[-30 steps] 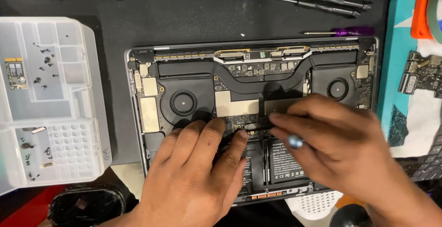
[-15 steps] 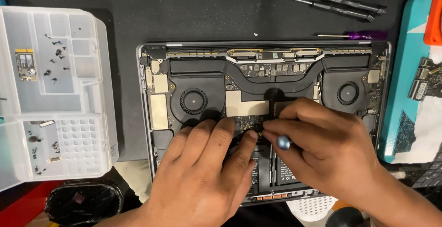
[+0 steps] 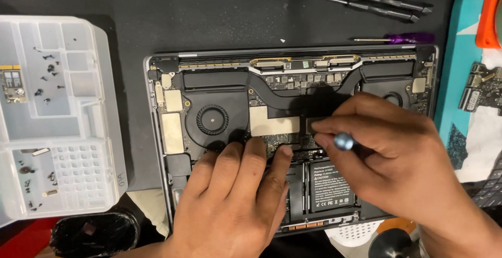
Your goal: Removing small screws from a laptop's internal components using precision screwdrivers and organizing them in a parts tray.
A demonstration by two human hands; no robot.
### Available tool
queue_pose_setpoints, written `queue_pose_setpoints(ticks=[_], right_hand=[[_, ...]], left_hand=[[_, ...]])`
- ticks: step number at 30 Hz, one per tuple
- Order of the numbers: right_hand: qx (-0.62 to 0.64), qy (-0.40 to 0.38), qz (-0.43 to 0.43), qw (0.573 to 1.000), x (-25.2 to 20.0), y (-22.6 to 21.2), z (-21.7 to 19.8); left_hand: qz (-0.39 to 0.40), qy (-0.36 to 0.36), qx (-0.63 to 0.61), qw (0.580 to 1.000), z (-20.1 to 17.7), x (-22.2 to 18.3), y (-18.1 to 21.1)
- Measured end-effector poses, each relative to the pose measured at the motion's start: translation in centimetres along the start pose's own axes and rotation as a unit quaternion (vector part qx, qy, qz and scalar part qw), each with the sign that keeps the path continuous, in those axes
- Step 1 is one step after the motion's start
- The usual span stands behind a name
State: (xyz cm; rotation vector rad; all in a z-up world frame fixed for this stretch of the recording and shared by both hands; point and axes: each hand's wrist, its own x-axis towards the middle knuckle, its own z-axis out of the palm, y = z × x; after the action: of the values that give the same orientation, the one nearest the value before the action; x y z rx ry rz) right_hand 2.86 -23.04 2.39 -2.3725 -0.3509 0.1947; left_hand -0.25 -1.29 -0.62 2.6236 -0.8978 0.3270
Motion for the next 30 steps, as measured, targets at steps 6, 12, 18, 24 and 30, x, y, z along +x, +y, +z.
queue_pose_setpoints(ticks=[6, 12, 18, 24, 30], right_hand=[[-0.006, -0.002, -0.034, 0.999, 0.6, 0.3, 0.3], [0.004, -0.018, -0.028, 0.999, 1.0, 0.0, 0.3], [-0.004, -0.016, -0.054, 0.998, 1.1, 0.3, 0.7], [-0.013, -0.034, -0.055, 0.998, 1.5, 0.4, 0.5], [-0.018, -0.040, -0.047, 0.998, 1.9, 0.3, 0.4]], left_hand=[[-0.013, -0.019, 0.005, 1.000, 0.2, -0.2, 0.4], [-0.029, -0.018, 0.004, 0.999, 0.2, -0.3, 0.8], [-0.058, -0.025, 0.023, 0.998, 0.1, -0.5, 1.2], [-0.063, -0.030, -0.104, 0.992, -0.7, -0.9, 0.5], [-0.060, -0.021, -0.129, 0.990, -0.9, -0.9, 0.3]])
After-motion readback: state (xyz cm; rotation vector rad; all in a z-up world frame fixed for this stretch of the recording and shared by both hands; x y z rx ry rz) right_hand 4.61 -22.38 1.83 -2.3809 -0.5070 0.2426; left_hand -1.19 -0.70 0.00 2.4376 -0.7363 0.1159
